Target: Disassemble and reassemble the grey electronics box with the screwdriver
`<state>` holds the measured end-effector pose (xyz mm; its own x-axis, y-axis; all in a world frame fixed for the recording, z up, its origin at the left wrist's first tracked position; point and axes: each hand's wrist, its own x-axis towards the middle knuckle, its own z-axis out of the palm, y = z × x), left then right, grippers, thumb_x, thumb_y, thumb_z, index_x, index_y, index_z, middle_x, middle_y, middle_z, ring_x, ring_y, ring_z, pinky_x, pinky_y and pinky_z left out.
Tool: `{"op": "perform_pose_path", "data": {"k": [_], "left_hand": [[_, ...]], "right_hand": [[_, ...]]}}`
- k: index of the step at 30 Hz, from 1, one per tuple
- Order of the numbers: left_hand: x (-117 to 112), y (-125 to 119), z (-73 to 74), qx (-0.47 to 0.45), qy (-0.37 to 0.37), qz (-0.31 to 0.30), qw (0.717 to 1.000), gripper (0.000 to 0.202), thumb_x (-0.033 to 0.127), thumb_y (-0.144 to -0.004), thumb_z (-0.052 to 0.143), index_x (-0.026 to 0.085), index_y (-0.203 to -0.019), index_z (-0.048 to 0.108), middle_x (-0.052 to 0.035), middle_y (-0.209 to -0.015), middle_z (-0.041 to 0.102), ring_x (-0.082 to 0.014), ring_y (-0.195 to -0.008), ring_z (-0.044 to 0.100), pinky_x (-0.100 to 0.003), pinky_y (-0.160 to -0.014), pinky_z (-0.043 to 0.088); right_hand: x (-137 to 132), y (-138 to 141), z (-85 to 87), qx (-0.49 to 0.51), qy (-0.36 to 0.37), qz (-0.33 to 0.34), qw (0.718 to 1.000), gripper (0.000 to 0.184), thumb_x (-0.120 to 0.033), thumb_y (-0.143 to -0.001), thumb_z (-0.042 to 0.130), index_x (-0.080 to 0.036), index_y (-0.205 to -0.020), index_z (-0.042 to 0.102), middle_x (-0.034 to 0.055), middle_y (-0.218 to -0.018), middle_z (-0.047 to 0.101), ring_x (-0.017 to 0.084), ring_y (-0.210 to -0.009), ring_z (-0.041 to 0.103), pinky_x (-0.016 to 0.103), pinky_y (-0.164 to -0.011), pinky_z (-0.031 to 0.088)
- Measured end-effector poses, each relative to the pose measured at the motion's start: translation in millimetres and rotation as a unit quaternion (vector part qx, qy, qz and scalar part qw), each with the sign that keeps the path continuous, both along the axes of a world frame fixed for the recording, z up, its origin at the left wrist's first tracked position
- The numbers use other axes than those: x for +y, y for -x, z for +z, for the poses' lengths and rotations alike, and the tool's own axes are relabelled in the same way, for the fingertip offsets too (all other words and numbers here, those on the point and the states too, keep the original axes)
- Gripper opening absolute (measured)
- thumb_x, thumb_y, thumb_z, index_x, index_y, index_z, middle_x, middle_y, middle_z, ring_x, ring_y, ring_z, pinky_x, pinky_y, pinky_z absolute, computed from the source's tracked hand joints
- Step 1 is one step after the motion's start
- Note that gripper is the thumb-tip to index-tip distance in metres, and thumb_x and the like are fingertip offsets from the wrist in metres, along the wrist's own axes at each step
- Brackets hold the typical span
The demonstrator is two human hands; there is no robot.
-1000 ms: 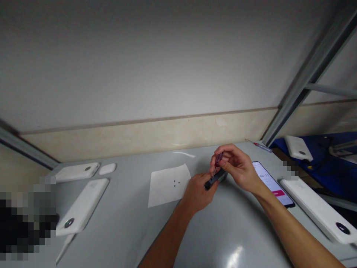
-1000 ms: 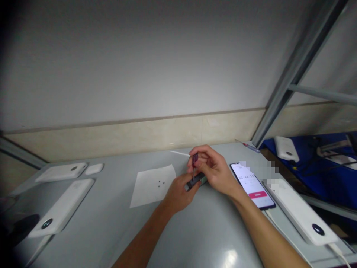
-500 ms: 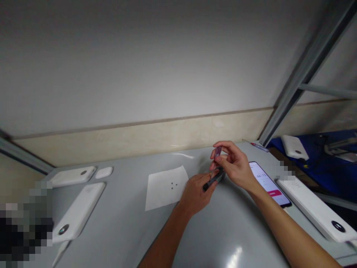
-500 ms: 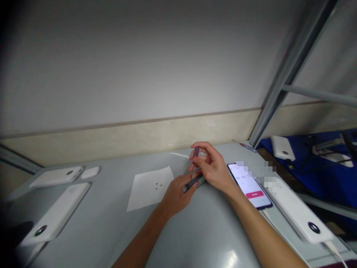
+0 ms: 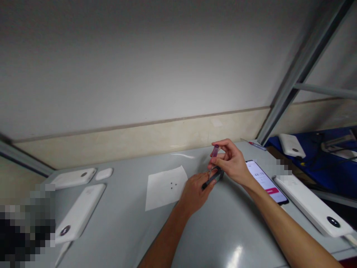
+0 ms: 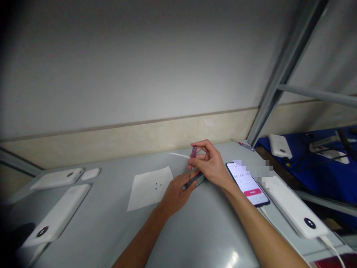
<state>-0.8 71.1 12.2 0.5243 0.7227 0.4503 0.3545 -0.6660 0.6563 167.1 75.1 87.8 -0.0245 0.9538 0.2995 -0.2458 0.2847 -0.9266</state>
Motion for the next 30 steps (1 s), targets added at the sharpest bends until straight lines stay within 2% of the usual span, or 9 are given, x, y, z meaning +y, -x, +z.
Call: {"op": "perform_pose_path", "data": {"k": [3,7,10,17,22,24,27,30], "left_hand": [[0.8,0.2,0.6,-0.003,-0.001,-0.008,1.0,0.035,0.035,-0.105,0.054,0.024,-0.136,0.064,-0.0059,-0.128,0.074,-0.0242,-0.117,0.071,-0.042,-0.105,0.057],[1.7,0.7,1.5,-0.003,-0.007,-0.015,1.0,0.037,0.036,-0.106,0.051,0.024,-0.138,0.063,-0.0069,-0.13,0.073,-0.0238,-0.119,0.07,-0.041,-0.106,0.056],[0.9,0.8,1.7,0.009,-0.008,-0.011,1.0,0.036,0.035,-0.106,0.051,0.024,-0.138,0.063,-0.0066,-0.131,0.073,-0.0234,-0.12,0.069,-0.041,-0.108,0.055],[-1.9,0.1,0.0,0.034,0.005,0.031,0.999,0.032,0.042,-0.104,0.053,0.022,-0.12,0.073,-0.007,-0.109,0.078,-0.0234,-0.102,0.073,-0.038,-0.095,0.059],[0.2,-0.9,0.1,0.047,0.015,0.011,0.999,0.029,0.039,-0.104,0.053,0.025,-0.121,0.072,-0.0055,-0.111,0.077,-0.0231,-0.105,0.073,-0.038,-0.099,0.058],[-0.2,-0.7,1.9,0.049,0.024,0.01,0.998,0.029,0.038,-0.104,0.053,0.024,-0.122,0.072,-0.0054,-0.109,0.077,-0.0234,-0.104,0.073,-0.039,-0.098,0.058],[-3.3,2.5,7.4,0.025,0.016,-0.004,1.0,0.034,0.035,-0.1,0.058,0.022,-0.131,0.066,-0.0075,-0.118,0.076,-0.0251,-0.11,0.072,-0.04,-0.102,0.057],[-6.9,9.5,14.9,0.009,-0.005,-0.054,0.998,0.051,0.024,-0.094,0.06,0.02,-0.145,0.054,-0.011,-0.137,0.068,-0.0265,-0.124,0.066,-0.041,-0.111,0.053]], "right_hand": [[0.4,-2.4,-0.6,0.006,-0.009,0.007,1.0,0.045,-0.035,-0.077,0.087,-0.027,-0.11,0.057,-0.0005,-0.092,0.065,0.017,-0.061,0.073,0.028,-0.046,0.062],[-0.9,-6.2,1.7,0.005,-0.012,0.08,0.997,0.035,-0.039,-0.089,0.076,-0.025,-0.116,0.058,0.0012,-0.091,0.067,0.017,-0.066,0.074,0.031,-0.057,0.064],[-2.9,-5.7,4.6,0.009,-0.013,0.113,0.993,0.029,-0.039,-0.09,0.074,-0.024,-0.11,0.059,0.0006,-0.089,0.067,0.018,-0.067,0.075,0.031,-0.059,0.064],[-13.1,5.3,7.4,0.002,-0.035,0.071,0.997,0.036,-0.028,-0.079,0.085,-0.026,-0.098,0.054,-0.0024,-0.087,0.064,0.017,-0.058,0.073,0.028,-0.051,0.062],[-15.7,7.7,4.7,-0.035,-0.031,0.065,0.997,0.035,-0.03,-0.091,0.074,-0.029,-0.122,0.058,0.0005,-0.096,0.065,0.017,-0.069,0.076,0.028,-0.057,0.065],[-13.7,6.5,3.6,-0.03,-0.037,0.051,0.998,0.033,-0.03,-0.09,0.074,-0.029,-0.119,0.059,0.0002,-0.096,0.064,0.017,-0.067,0.075,0.028,-0.056,0.065],[-9.2,3.4,2.9,-0.027,-0.036,0.03,0.999,0.033,-0.03,-0.087,0.078,-0.028,-0.114,0.059,-0.0013,-0.091,0.064,0.016,-0.063,0.073,0.028,-0.05,0.064],[-5.4,0.0,2.6,-0.029,-0.032,0.026,0.999,0.037,-0.031,-0.085,0.079,-0.028,-0.115,0.058,-0.002,-0.09,0.064,0.016,-0.061,0.072,0.03,-0.049,0.064]]}}
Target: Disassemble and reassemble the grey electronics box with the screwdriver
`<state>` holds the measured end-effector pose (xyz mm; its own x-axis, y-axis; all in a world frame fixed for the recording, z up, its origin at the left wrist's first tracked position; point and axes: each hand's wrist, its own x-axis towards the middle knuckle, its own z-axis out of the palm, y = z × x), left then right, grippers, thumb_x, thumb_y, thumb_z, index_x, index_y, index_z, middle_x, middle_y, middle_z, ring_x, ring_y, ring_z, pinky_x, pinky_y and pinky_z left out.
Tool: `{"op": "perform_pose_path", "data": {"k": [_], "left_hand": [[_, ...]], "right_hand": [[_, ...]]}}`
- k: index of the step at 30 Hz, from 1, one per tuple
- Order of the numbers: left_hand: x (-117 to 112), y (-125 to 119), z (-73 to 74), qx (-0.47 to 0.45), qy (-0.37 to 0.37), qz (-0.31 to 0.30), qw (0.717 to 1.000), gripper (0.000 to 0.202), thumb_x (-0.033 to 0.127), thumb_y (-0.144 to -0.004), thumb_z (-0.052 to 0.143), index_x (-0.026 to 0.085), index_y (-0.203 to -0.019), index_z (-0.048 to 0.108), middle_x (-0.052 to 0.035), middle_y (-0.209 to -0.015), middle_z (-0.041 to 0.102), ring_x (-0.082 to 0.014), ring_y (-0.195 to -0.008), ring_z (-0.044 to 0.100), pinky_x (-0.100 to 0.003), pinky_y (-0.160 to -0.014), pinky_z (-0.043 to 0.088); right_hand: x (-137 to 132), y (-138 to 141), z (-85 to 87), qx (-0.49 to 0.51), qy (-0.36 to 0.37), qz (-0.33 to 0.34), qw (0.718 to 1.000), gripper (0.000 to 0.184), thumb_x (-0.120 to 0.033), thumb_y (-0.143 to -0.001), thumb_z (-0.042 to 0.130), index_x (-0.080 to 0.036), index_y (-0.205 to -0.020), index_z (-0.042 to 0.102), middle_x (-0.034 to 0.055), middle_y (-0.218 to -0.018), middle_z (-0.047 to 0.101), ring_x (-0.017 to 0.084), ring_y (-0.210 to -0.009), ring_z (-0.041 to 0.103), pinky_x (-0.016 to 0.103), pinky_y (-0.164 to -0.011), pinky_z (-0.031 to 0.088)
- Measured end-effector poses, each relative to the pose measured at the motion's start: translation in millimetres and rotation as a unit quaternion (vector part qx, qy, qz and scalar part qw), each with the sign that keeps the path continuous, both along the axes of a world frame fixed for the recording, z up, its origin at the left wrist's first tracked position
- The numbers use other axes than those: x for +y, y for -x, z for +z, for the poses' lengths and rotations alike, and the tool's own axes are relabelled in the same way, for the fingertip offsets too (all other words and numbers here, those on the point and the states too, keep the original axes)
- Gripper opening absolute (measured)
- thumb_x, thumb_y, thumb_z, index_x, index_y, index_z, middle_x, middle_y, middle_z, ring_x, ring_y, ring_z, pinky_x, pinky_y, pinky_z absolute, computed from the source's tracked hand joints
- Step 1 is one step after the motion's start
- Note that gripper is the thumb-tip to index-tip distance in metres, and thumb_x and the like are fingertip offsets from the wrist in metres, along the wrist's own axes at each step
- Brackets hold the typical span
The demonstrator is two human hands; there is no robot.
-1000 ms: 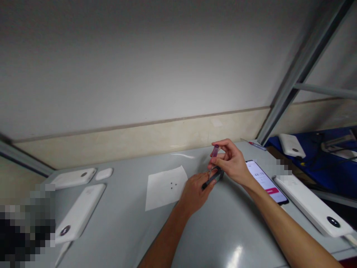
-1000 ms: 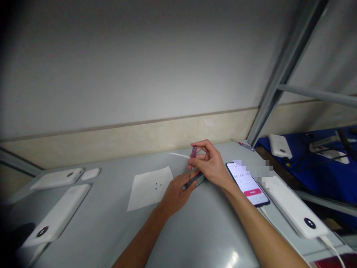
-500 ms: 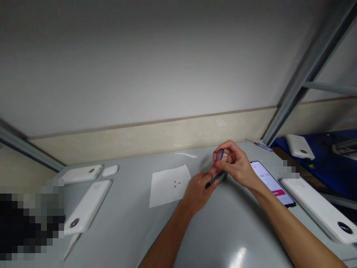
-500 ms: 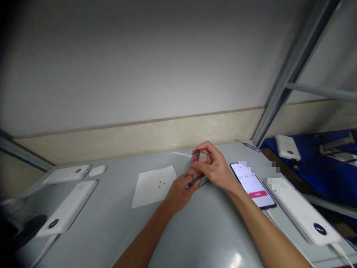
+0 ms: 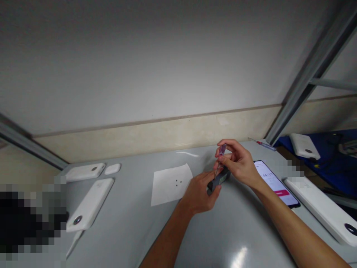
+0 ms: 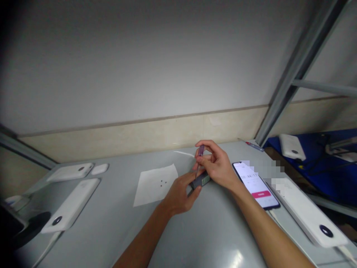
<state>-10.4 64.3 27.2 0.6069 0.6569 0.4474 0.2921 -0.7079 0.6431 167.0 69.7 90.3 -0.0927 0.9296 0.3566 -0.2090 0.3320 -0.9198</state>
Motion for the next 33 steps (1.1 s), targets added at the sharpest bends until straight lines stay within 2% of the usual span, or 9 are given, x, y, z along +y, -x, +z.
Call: {"op": "perform_pose_path", "data": {"k": [3,6,8,13,16,21,24,30,33], "left_hand": [[-0.7,6.4,5.0,0.02,-0.003,-0.034,0.999,0.062,0.015,-0.093,0.056,0.022,-0.154,0.044,-0.011,-0.149,0.059,-0.0273,-0.135,0.059,-0.045,-0.116,0.049],[1.4,7.8,4.0,0.033,0.009,-0.041,0.999,0.062,0.011,-0.094,0.054,0.024,-0.154,0.044,-0.0088,-0.152,0.057,-0.0271,-0.139,0.056,-0.047,-0.117,0.048],[2.8,6.1,1.1,0.035,0.016,-0.039,0.998,0.061,0.008,-0.095,0.053,0.026,-0.152,0.046,-0.0069,-0.149,0.06,-0.0253,-0.136,0.059,-0.045,-0.115,0.051],[3.2,-0.1,-4.4,0.032,0.0,-0.027,0.999,0.055,0.007,-0.095,0.052,0.026,-0.147,0.052,-0.0045,-0.14,0.067,-0.0217,-0.119,0.071,-0.036,-0.099,0.063],[3.4,-2.8,-6.7,0.035,-0.029,-0.009,0.999,0.054,0.01,-0.096,0.056,0.026,-0.148,0.052,-0.0048,-0.137,0.069,-0.0228,-0.118,0.071,-0.039,-0.103,0.061],[4.1,-5.7,-11.9,0.033,-0.035,0.006,0.999,0.053,0.012,-0.096,0.058,0.027,-0.146,0.053,-0.0051,-0.136,0.069,-0.0234,-0.118,0.071,-0.039,-0.102,0.061],[3.8,-7.2,-13.0,0.034,-0.039,0.002,0.999,0.051,0.013,-0.097,0.057,0.026,-0.145,0.053,-0.0052,-0.134,0.07,-0.0232,-0.119,0.071,-0.04,-0.101,0.062],[2.5,-9.2,-12.4,0.038,-0.041,0.02,0.998,0.038,0.014,-0.097,0.058,0.025,-0.134,0.062,-0.0049,-0.126,0.073,-0.0223,-0.114,0.072,-0.038,-0.1,0.062],[2.0,-9.2,-12.9,0.044,-0.038,0.025,0.998,0.033,0.016,-0.098,0.059,0.024,-0.129,0.065,-0.0056,-0.124,0.074,-0.0231,-0.113,0.073,-0.039,-0.101,0.061]], "right_hand": [[1.4,-2.6,-0.2,0.002,-0.006,0.007,1.0,0.039,-0.031,-0.083,0.081,-0.028,-0.114,0.058,-0.0019,-0.09,0.064,0.016,-0.058,0.071,0.031,-0.049,0.065],[0.7,-4.6,0.6,0.001,-0.002,0.015,1.0,0.038,-0.03,-0.083,0.082,-0.027,-0.112,0.058,-0.0019,-0.09,0.065,0.016,-0.058,0.071,0.031,-0.049,0.065],[-0.9,-6.2,2.3,-0.004,0.004,0.022,1.0,0.037,-0.03,-0.083,0.082,-0.027,-0.112,0.059,-0.0016,-0.089,0.066,0.017,-0.059,0.072,0.031,-0.049,0.064],[-6.4,-13.4,9.1,-0.029,0.011,0.029,0.999,0.038,-0.028,-0.076,0.088,-0.025,-0.105,0.065,-0.0016,-0.079,0.066,0.018,-0.059,0.072,0.029,-0.051,0.063],[-9.4,-18.1,13.3,-0.055,0.014,0.029,0.998,0.035,-0.027,-0.073,0.09,-0.023,-0.1,0.068,-0.0022,-0.074,0.066,0.016,-0.057,0.07,0.027,-0.054,0.061],[-14.0,-22.5,21.0,-0.113,0.006,0.064,0.992,0.019,-0.025,-0.088,0.075,-0.022,-0.107,0.071,0.0017,-0.079,0.071,0.017,-0.065,0.071,0.028,-0.059,0.06],[-15.5,-22.3,24.0,-0.127,-0.004,0.085,0.988,0.026,-0.022,-0.094,0.066,-0.024,-0.119,0.069,0.0023,-0.084,0.072,0.018,-0.071,0.074,0.031,-0.065,0.062],[-14.6,-16.7,21.1,-0.129,0.009,0.041,0.991,0.025,-0.017,-0.087,0.071,-0.026,-0.11,0.068,-0.0006,-0.077,0.07,0.017,-0.062,0.072,0.027,-0.053,0.057],[-13.9,-13.6,18.2,-0.14,0.003,0.022,0.99,0.031,-0.02,-0.085,0.075,-0.027,-0.115,0.066,-0.0018,-0.073,0.069,0.017,-0.059,0.07,0.027,-0.052,0.056]]}}
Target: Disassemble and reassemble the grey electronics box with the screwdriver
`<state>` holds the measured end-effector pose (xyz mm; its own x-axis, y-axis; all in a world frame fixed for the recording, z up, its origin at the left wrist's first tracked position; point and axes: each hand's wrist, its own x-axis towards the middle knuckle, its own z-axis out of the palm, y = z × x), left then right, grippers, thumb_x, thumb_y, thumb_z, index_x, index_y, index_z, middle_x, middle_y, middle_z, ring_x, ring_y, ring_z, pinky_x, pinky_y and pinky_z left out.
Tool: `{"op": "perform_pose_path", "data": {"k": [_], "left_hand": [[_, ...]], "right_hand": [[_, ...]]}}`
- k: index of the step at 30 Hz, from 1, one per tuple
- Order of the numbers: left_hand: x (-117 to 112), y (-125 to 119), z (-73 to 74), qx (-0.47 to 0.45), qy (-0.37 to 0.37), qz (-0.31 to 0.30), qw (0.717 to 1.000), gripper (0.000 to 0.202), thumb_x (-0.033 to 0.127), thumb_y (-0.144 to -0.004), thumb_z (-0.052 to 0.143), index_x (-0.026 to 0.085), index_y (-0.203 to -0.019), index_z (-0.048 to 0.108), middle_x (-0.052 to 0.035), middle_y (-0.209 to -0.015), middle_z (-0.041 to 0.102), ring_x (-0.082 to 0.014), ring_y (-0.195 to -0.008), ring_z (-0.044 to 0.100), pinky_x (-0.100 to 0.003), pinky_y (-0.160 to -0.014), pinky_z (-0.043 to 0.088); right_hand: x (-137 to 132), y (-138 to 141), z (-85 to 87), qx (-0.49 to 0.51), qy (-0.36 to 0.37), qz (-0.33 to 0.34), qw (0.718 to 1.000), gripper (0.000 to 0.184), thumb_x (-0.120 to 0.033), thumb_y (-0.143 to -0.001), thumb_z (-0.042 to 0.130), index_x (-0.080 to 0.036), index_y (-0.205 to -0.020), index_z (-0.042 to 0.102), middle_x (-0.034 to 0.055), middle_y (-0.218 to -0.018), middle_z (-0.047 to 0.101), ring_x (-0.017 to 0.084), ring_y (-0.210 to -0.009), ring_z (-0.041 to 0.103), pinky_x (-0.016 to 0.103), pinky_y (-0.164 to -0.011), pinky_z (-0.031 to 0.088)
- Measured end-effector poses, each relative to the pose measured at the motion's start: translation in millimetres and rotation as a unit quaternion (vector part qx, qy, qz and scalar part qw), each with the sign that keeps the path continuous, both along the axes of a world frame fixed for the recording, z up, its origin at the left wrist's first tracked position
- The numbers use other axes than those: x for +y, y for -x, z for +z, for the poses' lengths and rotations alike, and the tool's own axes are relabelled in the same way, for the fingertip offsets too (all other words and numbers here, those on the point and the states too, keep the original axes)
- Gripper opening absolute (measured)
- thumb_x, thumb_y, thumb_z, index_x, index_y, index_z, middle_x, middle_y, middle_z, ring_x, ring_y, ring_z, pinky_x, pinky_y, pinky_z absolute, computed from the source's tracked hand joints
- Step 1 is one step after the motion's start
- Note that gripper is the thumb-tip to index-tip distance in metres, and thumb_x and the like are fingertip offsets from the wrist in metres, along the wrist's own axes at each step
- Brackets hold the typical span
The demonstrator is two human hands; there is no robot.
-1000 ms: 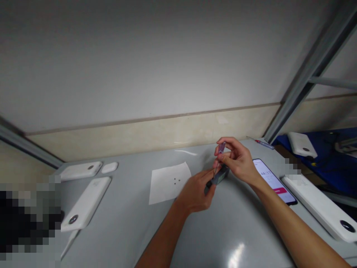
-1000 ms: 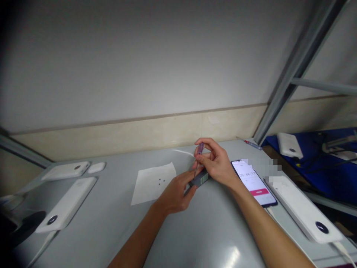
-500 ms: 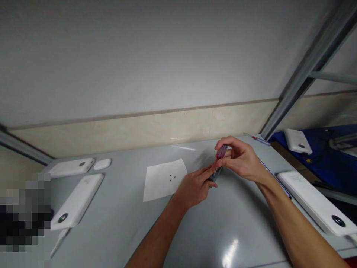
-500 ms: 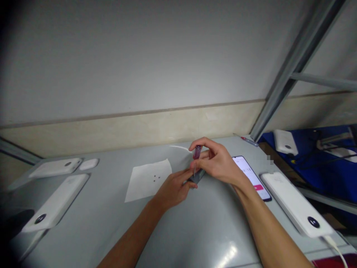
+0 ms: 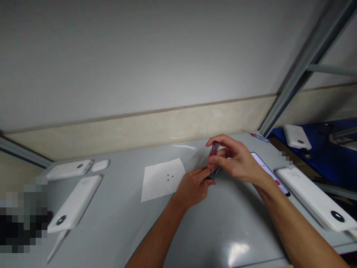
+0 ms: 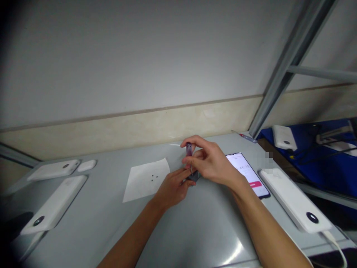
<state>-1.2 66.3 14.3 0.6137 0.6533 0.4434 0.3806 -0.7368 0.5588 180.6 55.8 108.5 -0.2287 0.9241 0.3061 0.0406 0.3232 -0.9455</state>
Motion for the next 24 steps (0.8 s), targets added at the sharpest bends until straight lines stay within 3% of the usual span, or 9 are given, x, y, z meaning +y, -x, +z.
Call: {"op": "perform_pose_path", "data": {"k": [3,5,7,10,14,17,21,24], "left_hand": [[-0.1,0.0,0.0,-0.009,0.001,-0.004,1.0,0.031,0.016,-0.098,0.059,0.023,-0.127,0.067,-0.006,-0.125,0.074,-0.0231,-0.113,0.073,-0.039,-0.101,0.061],[0.2,-0.2,0.3,-0.02,-0.003,-0.01,1.0,0.036,0.015,-0.098,0.057,0.023,-0.132,0.064,-0.0065,-0.129,0.073,-0.0225,-0.116,0.072,-0.038,-0.103,0.06],[0.8,-0.3,0.2,-0.025,-0.009,-0.017,1.0,0.042,0.015,-0.099,0.056,0.023,-0.14,0.058,-0.0072,-0.136,0.07,-0.0222,-0.12,0.07,-0.038,-0.105,0.059],[1.6,-0.2,-1.4,-0.019,-0.016,-0.017,1.0,0.045,0.018,-0.099,0.057,0.024,-0.144,0.055,-0.0074,-0.137,0.069,-0.0231,-0.123,0.069,-0.041,-0.107,0.058],[1.6,-0.8,-3.4,-0.012,-0.016,-0.004,1.0,0.038,0.019,-0.099,0.059,0.025,-0.136,0.062,-0.0053,-0.134,0.071,-0.0232,-0.121,0.07,-0.039,-0.107,0.059],[1.4,-1.5,-2.7,-0.023,-0.009,-0.007,1.0,0.046,0.019,-0.099,0.059,0.027,-0.144,0.056,-0.0047,-0.142,0.066,-0.0225,-0.126,0.067,-0.039,-0.109,0.057],[0.9,-1.3,-1.5,-0.035,-0.013,-0.022,0.999,0.047,0.02,-0.099,0.059,0.025,-0.145,0.054,-0.0061,-0.143,0.065,-0.0224,-0.129,0.065,-0.039,-0.111,0.055],[0.0,-1.1,-0.7,-0.032,-0.015,-0.012,0.999,0.04,0.02,-0.099,0.06,0.023,-0.138,0.059,-0.0066,-0.135,0.07,-0.0224,-0.123,0.069,-0.037,-0.107,0.058]], "right_hand": [[-0.2,2.1,-0.9,-0.02,-0.037,-0.024,0.999,0.035,-0.022,-0.084,0.079,-0.028,-0.117,0.068,-0.0021,-0.075,0.069,0.015,-0.057,0.065,0.027,-0.052,0.056],[-0.9,1.9,0.2,-0.025,-0.062,-0.025,0.997,0.026,-0.027,-0.087,0.077,-0.026,-0.112,0.07,-0.0004,-0.079,0.069,0.014,-0.06,0.065,0.027,-0.055,0.056],[-1.8,0.4,2.0,-0.01,-0.081,-0.003,0.997,0.016,-0.037,-0.096,0.067,-0.024,-0.106,0.071,0.0041,-0.092,0.072,0.018,-0.073,0.071,0.031,-0.065,0.06],[-3.0,-3.3,4.0,0.033,-0.083,0.044,0.995,0.028,-0.046,-0.102,0.057,-0.022,-0.098,0.071,0.009,-0.102,0.074,0.023,-0.094,0.073,0.039,-0.083,0.06],[-1.4,-4.2,2.5,0.1,-0.032,0.079,0.991,0.024,-0.043,-0.089,0.077,-0.022,-0.09,0.064,0.0037,-0.082,0.07,0.019,-0.072,0.069,0.032,-0.064,0.057],[2.3,1.0,0.2,0.159,-0.032,0.068,0.984,0.033,-0.042,-0.082,0.083,-0.025,-0.087,0.055,-0.002,-0.077,0.061,0.014,-0.062,0.057,0.028,-0.056,0.049],[4.9,12.5,-2.9,0.202,0.016,0.066,0.977,0.035,-0.055,-0.09,0.071,-0.027,-0.087,0.049,-0.0058,-0.067,0.042,0.012,-0.055,0.035,0.024,-0.051,0.035],[2.7,19.9,-4.9,0.214,0.043,0.096,0.971,0.042,-0.067,-0.095,0.054,-0.025,-0.088,0.056,-0.0039,-0.068,0.038,0.014,-0.057,0.032,0.025,-0.051,0.031]]}}
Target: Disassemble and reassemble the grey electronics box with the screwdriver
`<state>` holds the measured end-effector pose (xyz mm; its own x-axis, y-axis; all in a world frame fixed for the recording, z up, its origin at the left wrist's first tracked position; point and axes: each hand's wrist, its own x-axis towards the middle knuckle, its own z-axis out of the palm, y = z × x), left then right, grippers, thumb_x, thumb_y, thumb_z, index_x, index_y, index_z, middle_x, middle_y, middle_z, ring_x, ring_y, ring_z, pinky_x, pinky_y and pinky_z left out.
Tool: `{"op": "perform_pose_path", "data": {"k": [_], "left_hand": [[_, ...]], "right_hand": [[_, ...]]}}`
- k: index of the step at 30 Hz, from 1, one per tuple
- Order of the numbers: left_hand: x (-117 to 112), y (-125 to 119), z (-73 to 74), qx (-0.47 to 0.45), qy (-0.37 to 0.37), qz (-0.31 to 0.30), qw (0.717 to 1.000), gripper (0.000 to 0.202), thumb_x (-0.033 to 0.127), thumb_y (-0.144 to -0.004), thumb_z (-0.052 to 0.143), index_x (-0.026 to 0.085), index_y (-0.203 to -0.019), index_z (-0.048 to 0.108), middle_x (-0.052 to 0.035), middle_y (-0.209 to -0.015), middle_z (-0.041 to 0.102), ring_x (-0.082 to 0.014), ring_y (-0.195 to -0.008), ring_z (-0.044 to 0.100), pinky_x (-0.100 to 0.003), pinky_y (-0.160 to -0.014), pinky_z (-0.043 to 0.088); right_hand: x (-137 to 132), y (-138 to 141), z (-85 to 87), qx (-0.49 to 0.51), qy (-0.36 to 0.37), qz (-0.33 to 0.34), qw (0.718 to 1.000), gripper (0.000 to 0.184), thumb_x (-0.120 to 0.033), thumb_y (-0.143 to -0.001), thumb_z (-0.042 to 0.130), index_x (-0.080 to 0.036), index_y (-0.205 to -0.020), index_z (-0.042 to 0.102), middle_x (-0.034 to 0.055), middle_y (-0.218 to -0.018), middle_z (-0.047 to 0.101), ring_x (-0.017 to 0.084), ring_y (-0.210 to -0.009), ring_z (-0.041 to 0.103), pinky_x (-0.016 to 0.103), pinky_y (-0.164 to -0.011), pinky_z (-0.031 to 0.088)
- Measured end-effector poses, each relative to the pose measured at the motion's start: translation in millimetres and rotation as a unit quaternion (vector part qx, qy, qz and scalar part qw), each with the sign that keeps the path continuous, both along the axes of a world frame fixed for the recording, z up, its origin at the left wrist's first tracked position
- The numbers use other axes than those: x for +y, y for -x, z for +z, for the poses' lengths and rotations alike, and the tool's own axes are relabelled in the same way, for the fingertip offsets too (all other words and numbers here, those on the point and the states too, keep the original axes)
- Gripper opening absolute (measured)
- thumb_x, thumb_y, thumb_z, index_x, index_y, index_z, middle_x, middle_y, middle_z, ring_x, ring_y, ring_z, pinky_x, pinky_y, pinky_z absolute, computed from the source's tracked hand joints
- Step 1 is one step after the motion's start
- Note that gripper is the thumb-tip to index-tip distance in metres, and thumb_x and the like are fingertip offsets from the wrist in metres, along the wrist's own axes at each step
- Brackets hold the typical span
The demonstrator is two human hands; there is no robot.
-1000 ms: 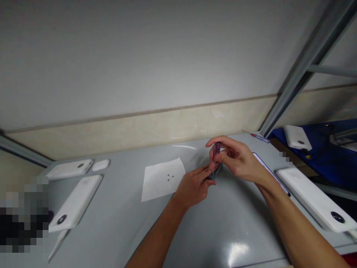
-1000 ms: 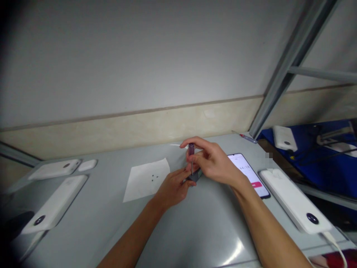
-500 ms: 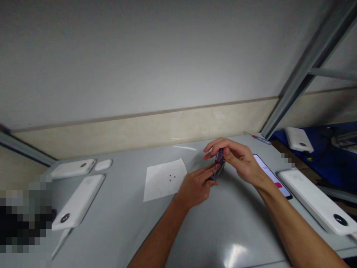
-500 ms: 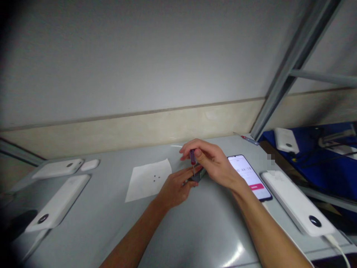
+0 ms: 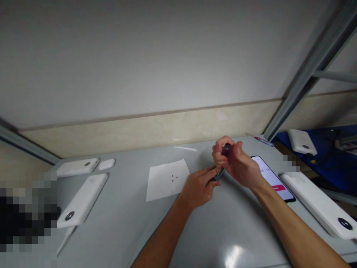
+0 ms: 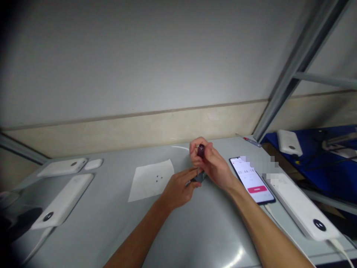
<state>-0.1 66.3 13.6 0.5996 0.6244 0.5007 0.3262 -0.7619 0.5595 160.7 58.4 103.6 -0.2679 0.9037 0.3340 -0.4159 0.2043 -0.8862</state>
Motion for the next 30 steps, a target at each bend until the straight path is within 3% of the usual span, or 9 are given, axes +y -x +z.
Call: {"op": "perform_pose_path", "data": {"k": [2,7,10,13,16,20,22,24,30], "left_hand": [[-0.8,-0.2,1.2,0.008,0.002,0.008,1.0,0.034,0.019,-0.098,0.061,0.023,-0.131,0.064,-0.0061,-0.129,0.073,-0.0226,-0.118,0.071,-0.037,-0.104,0.059],[-1.3,-0.8,2.8,0.019,0.004,0.023,1.0,0.028,0.02,-0.097,0.063,0.024,-0.124,0.068,-0.0051,-0.123,0.075,-0.024,-0.11,0.074,-0.039,-0.1,0.061],[-0.9,-0.5,1.1,0.014,-0.001,0.017,1.0,0.029,0.021,-0.097,0.063,0.023,-0.125,0.067,-0.0062,-0.123,0.075,-0.0235,-0.111,0.073,-0.038,-0.102,0.06],[-0.9,-0.4,-0.7,0.014,-0.004,0.026,1.0,0.028,0.024,-0.097,0.064,0.022,-0.124,0.067,-0.007,-0.123,0.075,-0.0234,-0.111,0.073,-0.037,-0.101,0.06],[-0.9,-0.6,-1.3,0.025,-0.006,0.044,0.999,0.025,0.024,-0.096,0.066,0.024,-0.121,0.069,-0.0058,-0.119,0.077,-0.0231,-0.109,0.074,-0.036,-0.1,0.061],[-0.6,-1.0,-0.5,0.033,-0.016,0.044,0.998,0.025,0.022,-0.094,0.067,0.023,-0.119,0.069,-0.0059,-0.116,0.078,-0.0241,-0.106,0.075,-0.037,-0.097,0.062],[-0.6,-0.9,0.3,0.024,-0.012,0.034,0.999,0.029,0.021,-0.095,0.067,0.024,-0.123,0.068,-0.0057,-0.119,0.077,-0.0236,-0.108,0.075,-0.037,-0.098,0.062],[-0.7,-0.6,0.9,0.012,-0.006,0.025,1.0,0.033,0.021,-0.096,0.065,0.024,-0.129,0.065,-0.0058,-0.124,0.075,-0.0228,-0.111,0.074,-0.037,-0.101,0.06],[-0.5,-0.3,-0.7,-0.002,-0.006,0.024,1.0,0.031,0.021,-0.096,0.065,0.023,-0.127,0.066,-0.0076,-0.128,0.074,-0.0239,-0.113,0.073,-0.037,-0.1,0.061]], "right_hand": [[-2.1,3.1,-0.8,-0.003,-0.006,0.012,1.0,0.046,-0.066,-0.097,0.051,-0.023,-0.084,0.059,-0.0024,-0.068,0.039,0.014,-0.059,0.036,0.027,-0.053,0.033],[-3.2,5.1,-1.0,0.014,-0.005,0.005,1.0,0.037,-0.052,-0.087,0.075,-0.022,-0.076,0.054,0.0003,-0.079,0.055,0.014,-0.06,0.05,0.028,-0.057,0.042],[-2.0,5.5,-1.0,0.054,0.012,0.002,0.998,0.038,-0.048,-0.084,0.078,-0.023,-0.075,0.052,-0.0047,-0.065,0.043,0.01,-0.05,0.035,0.025,-0.049,0.033],[-1.7,6.8,-0.9,0.085,0.027,0.0,0.996,0.042,-0.056,-0.091,0.066,-0.022,-0.071,0.053,-0.0046,-0.061,0.033,0.012,-0.052,0.03,0.026,-0.05,0.031],[-2.6,7.8,-1.5,0.074,0.035,0.024,0.996,0.044,-0.057,-0.096,0.059,-0.021,-0.07,0.059,-0.0019,-0.064,0.038,0.013,-0.056,0.037,0.028,-0.052,0.034],[-3.8,6.0,-3.2,0.067,0.024,0.043,0.997,0.028,-0.046,-0.086,0.077,-0.021,-0.082,0.065,0.0006,-0.081,0.057,0.013,-0.06,0.053,0.028,-0.055,0.037],[-4.0,4.5,-2.8,0.082,0.03,0.028,0.996,0.024,-0.039,-0.083,0.081,-0.025,-0.088,0.063,-0.0011,-0.086,0.061,0.011,-0.058,0.052,0.026,-0.054,0.035],[-3.9,3.4,-1.4,0.097,0.031,0.013,0.995,0.026,-0.033,-0.082,0.083,-0.028,-0.089,0.058,-0.0046,-0.077,0.058,0.01,-0.054,0.044,0.025,-0.052,0.03],[-1.0,1.9,-0.3,0.083,0.069,-0.006,0.994,0.033,-0.058,-0.089,0.068,-0.026,-0.095,0.062,-0.0031,-0.066,0.049,0.014,-0.058,0.039,0.028,-0.056,0.034]]}}
